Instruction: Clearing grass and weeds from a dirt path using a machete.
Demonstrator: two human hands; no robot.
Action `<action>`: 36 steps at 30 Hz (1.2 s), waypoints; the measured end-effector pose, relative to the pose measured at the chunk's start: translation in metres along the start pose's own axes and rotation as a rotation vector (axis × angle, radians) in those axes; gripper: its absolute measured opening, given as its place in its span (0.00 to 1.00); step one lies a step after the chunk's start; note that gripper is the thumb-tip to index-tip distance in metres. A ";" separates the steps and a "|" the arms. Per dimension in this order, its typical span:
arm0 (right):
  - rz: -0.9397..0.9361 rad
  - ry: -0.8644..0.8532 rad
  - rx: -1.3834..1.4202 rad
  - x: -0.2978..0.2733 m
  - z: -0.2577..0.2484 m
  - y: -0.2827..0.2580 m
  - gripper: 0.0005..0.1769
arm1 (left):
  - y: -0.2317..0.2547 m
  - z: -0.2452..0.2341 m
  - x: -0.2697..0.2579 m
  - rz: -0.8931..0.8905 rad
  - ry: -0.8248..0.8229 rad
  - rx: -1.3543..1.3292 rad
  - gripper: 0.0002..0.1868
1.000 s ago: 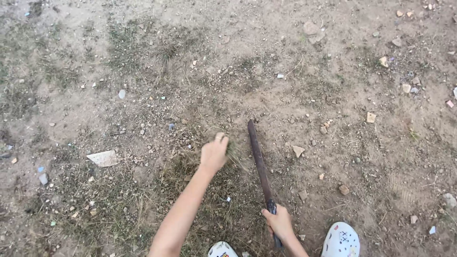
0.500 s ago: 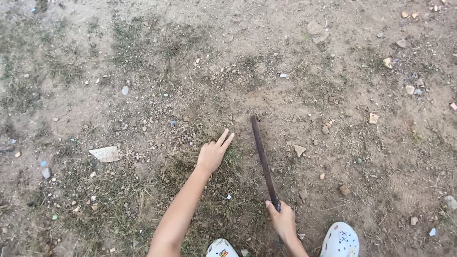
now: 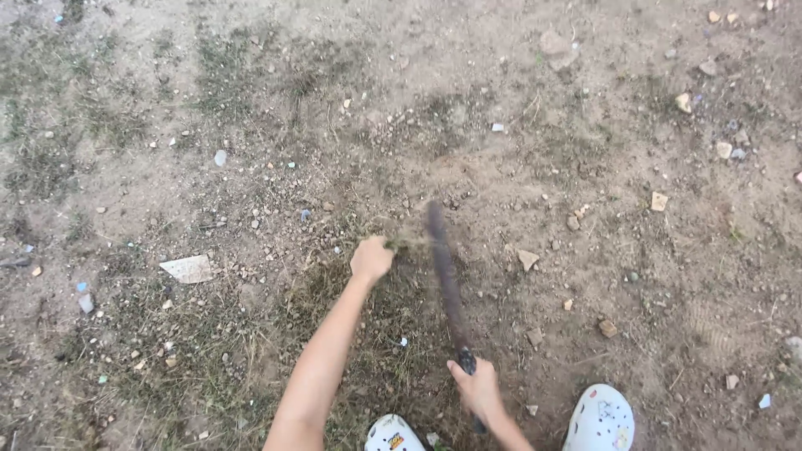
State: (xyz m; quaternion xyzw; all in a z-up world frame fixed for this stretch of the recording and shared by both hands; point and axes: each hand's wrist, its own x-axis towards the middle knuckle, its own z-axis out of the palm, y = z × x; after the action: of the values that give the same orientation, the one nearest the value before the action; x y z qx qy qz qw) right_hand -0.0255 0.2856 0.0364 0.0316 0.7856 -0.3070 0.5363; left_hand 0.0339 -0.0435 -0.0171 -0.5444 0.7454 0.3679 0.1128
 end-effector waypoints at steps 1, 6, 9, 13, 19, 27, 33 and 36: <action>0.010 -0.001 0.002 0.004 -0.006 0.015 0.18 | -0.006 0.003 -0.001 -0.003 -0.009 0.004 0.21; -0.091 -0.107 0.175 0.016 -0.018 0.015 0.18 | -0.014 0.003 0.022 -0.018 -0.067 -0.218 0.19; 0.014 -0.163 -0.065 -0.001 -0.021 -0.001 0.14 | -0.022 0.009 0.024 -0.003 -0.093 -0.202 0.18; 0.026 -0.204 -0.062 0.002 -0.022 -0.003 0.18 | -0.011 -0.004 0.035 -0.042 -0.106 -0.243 0.19; 0.012 -0.267 0.074 0.013 -0.011 0.046 0.18 | -0.033 0.020 0.034 0.067 -0.055 -0.224 0.23; 0.050 -0.283 0.071 0.015 -0.016 0.042 0.18 | -0.009 -0.007 0.009 0.092 -0.044 -0.226 0.19; 0.115 -0.110 0.333 -0.010 -0.003 0.005 0.16 | -0.015 -0.003 0.012 0.018 -0.079 -0.265 0.19; 0.047 -0.318 0.031 0.001 -0.008 0.012 0.18 | -0.015 -0.006 0.012 -0.025 -0.131 -0.212 0.16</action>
State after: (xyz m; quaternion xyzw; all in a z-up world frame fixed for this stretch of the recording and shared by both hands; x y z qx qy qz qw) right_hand -0.0281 0.2990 0.0317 0.0094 0.6849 -0.3077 0.6604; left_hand 0.0437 -0.0581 -0.0264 -0.5371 0.6865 0.4781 0.1077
